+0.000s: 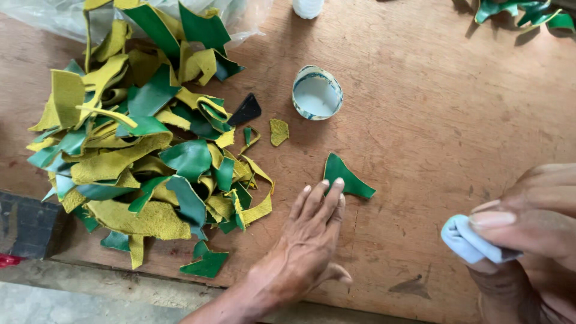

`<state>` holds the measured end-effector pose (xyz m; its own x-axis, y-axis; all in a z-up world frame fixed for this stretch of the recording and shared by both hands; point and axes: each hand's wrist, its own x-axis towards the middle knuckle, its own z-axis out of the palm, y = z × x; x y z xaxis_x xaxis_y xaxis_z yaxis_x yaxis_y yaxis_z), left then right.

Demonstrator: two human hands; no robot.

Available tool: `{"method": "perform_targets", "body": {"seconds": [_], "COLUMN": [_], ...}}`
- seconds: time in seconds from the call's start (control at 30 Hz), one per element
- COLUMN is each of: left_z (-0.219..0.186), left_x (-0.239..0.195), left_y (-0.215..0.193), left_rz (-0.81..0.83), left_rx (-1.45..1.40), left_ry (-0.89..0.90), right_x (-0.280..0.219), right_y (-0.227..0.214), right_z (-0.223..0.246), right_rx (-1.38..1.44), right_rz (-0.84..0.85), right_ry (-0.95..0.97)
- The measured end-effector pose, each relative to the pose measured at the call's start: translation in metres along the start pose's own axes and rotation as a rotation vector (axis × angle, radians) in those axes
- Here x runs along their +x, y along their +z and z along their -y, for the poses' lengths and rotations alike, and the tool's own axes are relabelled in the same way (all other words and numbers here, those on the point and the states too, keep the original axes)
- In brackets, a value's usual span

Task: The person repeatedly picks green and yellow fabric pieces from a pile, applies white glue from a small cup using a cotton pad, and places the treated pieces onto a wooden board. The process is repeated for multiple pieces throughout the clip.

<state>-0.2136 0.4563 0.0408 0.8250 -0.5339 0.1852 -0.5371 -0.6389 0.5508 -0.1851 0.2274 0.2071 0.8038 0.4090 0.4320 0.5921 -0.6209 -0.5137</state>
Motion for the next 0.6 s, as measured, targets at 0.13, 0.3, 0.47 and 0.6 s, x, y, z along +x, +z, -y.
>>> {"method": "perform_targets", "body": {"seconds": [0.13,0.3,0.47,0.6], "left_z": [0.01,0.021,-0.015,-0.053], "left_x": [0.019,0.085,0.126,0.115], "left_y": [0.02,0.04,0.06,0.066], "left_rz": [0.086,0.076,0.081,0.083], "left_rx": [0.036,0.065,0.325,-0.158], "left_ry": [-0.018,0.008,0.154,0.284], "right_x": [-0.01,0.005,0.026,0.017], "right_y": [0.006,0.01,0.014,0.026], "right_z": [0.0,0.01,0.019,-0.008], "right_rx": [-0.011,0.013,0.015,-0.058], "right_rz": [-0.068,-0.038,-0.087,-0.214], "right_ry": [0.024,0.004,-0.012,0.04]}}
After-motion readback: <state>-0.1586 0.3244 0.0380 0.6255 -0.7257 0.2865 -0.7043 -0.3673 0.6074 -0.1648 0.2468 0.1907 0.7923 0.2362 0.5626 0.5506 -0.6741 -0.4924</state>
